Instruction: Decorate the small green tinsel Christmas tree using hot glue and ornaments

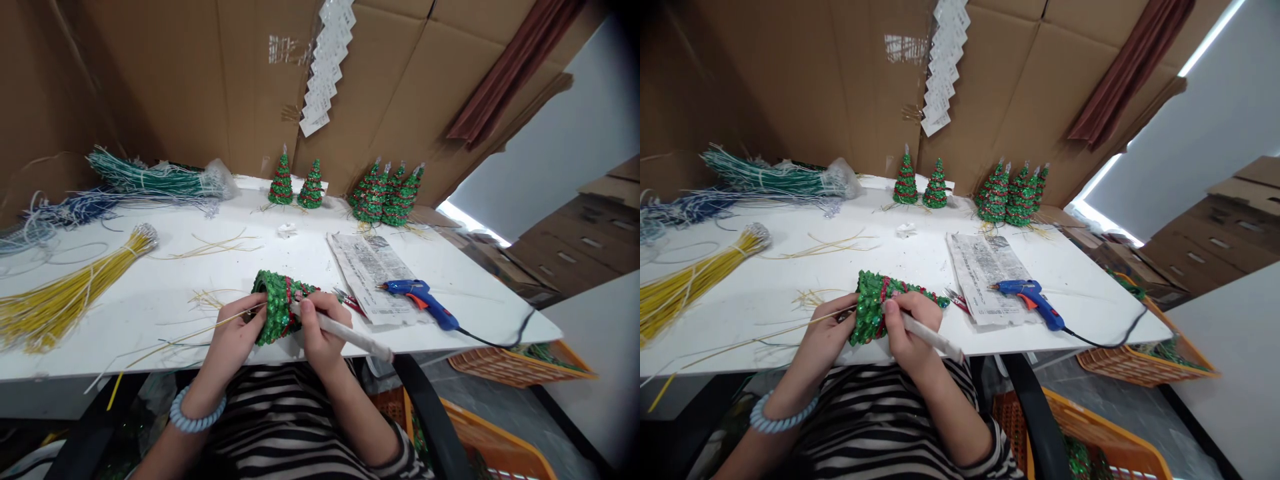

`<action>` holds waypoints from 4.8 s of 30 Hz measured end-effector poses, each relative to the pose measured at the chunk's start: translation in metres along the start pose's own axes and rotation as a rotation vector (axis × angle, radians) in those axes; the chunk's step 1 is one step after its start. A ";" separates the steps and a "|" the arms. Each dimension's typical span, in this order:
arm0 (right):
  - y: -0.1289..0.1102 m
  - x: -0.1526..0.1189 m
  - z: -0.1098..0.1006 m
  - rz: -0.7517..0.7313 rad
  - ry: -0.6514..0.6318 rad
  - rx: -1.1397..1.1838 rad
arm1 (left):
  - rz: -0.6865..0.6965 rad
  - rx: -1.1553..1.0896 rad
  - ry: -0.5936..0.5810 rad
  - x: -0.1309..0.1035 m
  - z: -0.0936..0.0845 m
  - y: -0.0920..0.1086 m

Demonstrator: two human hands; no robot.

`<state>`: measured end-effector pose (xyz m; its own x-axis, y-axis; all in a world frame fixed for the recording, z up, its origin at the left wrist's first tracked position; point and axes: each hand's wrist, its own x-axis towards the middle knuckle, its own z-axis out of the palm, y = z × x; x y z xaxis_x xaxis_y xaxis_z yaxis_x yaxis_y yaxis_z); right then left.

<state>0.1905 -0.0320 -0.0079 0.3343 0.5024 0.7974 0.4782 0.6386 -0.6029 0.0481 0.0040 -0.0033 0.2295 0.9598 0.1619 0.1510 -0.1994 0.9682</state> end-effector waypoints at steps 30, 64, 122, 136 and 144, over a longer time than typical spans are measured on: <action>-0.005 0.006 -0.004 0.170 -0.056 -0.011 | 0.040 0.014 -0.012 -0.003 -0.001 0.004; -0.003 0.004 -0.004 0.208 -0.059 -0.001 | 0.061 0.040 -0.028 -0.006 -0.001 0.002; -0.005 0.005 -0.005 0.145 -0.054 -0.040 | 0.074 0.065 -0.046 -0.007 -0.002 0.001; -0.005 0.005 -0.005 0.144 -0.055 -0.043 | 0.076 0.076 -0.028 -0.006 -0.002 0.002; -0.005 0.005 -0.005 0.150 -0.058 -0.041 | 0.083 0.087 -0.032 -0.006 -0.002 0.001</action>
<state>0.1939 -0.0355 -0.0008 0.3576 0.6243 0.6946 0.4592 0.5301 -0.7128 0.0449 -0.0011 -0.0031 0.2752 0.9327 0.2331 0.2126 -0.2956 0.9314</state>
